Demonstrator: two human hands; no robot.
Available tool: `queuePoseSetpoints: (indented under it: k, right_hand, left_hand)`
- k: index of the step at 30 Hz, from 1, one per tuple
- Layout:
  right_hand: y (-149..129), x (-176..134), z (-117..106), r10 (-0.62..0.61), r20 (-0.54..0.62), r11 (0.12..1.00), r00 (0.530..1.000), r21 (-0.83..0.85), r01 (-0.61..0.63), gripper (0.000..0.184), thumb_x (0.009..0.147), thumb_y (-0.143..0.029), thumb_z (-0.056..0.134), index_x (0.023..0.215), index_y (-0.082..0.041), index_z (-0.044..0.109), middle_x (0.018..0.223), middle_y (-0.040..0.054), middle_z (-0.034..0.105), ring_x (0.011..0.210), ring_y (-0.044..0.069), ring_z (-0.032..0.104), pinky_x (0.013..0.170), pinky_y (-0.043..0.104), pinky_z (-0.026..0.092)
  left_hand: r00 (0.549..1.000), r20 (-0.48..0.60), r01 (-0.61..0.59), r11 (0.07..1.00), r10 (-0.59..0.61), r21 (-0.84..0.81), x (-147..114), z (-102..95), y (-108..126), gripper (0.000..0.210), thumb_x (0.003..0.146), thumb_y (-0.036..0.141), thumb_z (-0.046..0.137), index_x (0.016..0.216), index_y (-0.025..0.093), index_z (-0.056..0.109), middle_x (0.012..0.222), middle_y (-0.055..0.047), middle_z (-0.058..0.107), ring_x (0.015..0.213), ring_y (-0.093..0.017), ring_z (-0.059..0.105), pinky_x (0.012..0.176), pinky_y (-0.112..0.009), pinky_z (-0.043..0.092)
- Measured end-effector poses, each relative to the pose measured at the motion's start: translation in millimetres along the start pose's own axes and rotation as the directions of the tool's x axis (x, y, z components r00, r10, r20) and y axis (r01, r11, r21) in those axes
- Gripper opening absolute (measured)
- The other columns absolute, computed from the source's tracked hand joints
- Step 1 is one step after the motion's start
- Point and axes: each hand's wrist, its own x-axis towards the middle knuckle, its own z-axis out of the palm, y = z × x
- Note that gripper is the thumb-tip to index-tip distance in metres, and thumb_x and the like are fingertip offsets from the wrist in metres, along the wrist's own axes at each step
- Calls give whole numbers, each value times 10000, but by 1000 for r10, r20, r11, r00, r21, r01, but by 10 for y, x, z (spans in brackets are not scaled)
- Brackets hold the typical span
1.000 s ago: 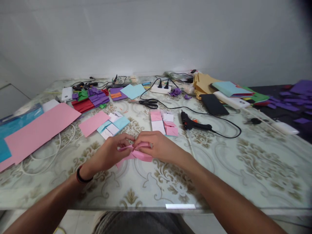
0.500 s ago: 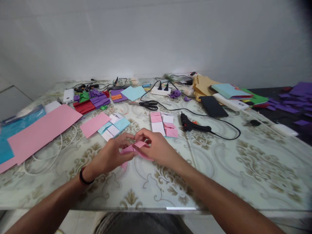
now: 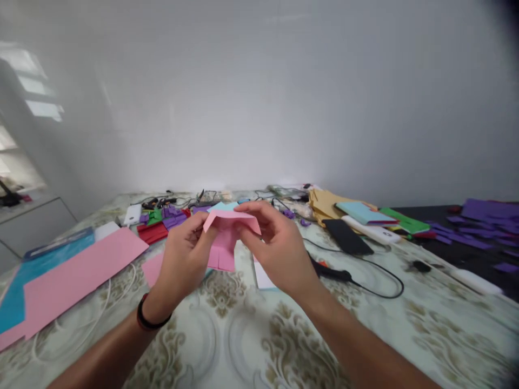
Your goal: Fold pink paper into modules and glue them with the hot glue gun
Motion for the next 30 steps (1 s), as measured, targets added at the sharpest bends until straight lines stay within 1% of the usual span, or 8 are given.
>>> queuePoseSetpoints:
  k: [4,7,10,15,19,24,27,30]
  right_hand:
    - [-122,163,-75,-102,-119,989,988,93,113,245,881,-148,695,1095,-267,690,818,-39,722,723,126,691,662,240,577]
    - [-124,190,-140,-149,-162,980,975,104,167,172,899,-155,718,1026,-270,727,807,-42,749,683,113,698,625,222,591]
    - [-84,189,-192,-204,-175,971,963,90,222,234,858,-87,732,969,-284,790,908,-37,801,794,116,749,688,210,620]
    - [-9,205,-262,-240,-92,962,966,108,250,358,857,-17,693,963,-324,846,984,-47,832,945,128,774,838,238,632]
    - [1,238,-363,-299,22,951,954,84,296,414,857,6,608,976,-311,846,967,-26,810,922,136,735,789,256,600]
    - [-45,254,-496,-364,200,931,909,68,358,333,909,-140,600,1110,-274,828,1040,41,775,994,195,686,827,338,579]
    - [-44,250,-484,-293,149,954,944,-18,299,182,951,-194,692,984,-288,844,983,28,775,936,175,699,778,305,594]
    - [-29,243,-438,-201,77,976,976,-68,207,176,917,-214,783,1050,-318,836,969,-1,787,888,149,717,768,273,608]
  left_hand:
    - [997,-37,-72,970,66,-232,246,52,182,159,920,218,692,1039,189,794,811,-20,761,734,-142,662,661,-213,529]
    - [997,-33,-81,931,75,-355,300,75,197,303,906,162,705,1200,222,749,778,-3,762,638,-113,638,578,-188,511]
    - [993,-21,-114,925,115,-363,293,79,125,232,926,130,680,1106,239,778,803,-5,779,647,-105,659,583,-175,537]
    - [983,-29,-178,896,182,-408,299,64,-31,296,925,65,663,1010,298,825,1030,3,811,884,-125,754,735,-183,624]
    - [980,-5,-188,914,200,-360,309,6,-74,327,920,26,642,933,287,839,926,8,802,835,-113,735,743,-176,604]
    - [953,87,-247,907,292,-341,301,-76,-47,307,902,57,607,982,243,838,989,-40,784,932,-161,704,808,-237,579]
    - [953,58,-272,927,296,-259,303,-53,-12,152,913,110,706,853,215,799,868,-24,761,829,-137,682,725,-213,563]
    - [972,3,-228,946,235,-231,306,-7,14,127,851,119,814,815,207,729,790,20,709,724,-98,650,660,-175,544]
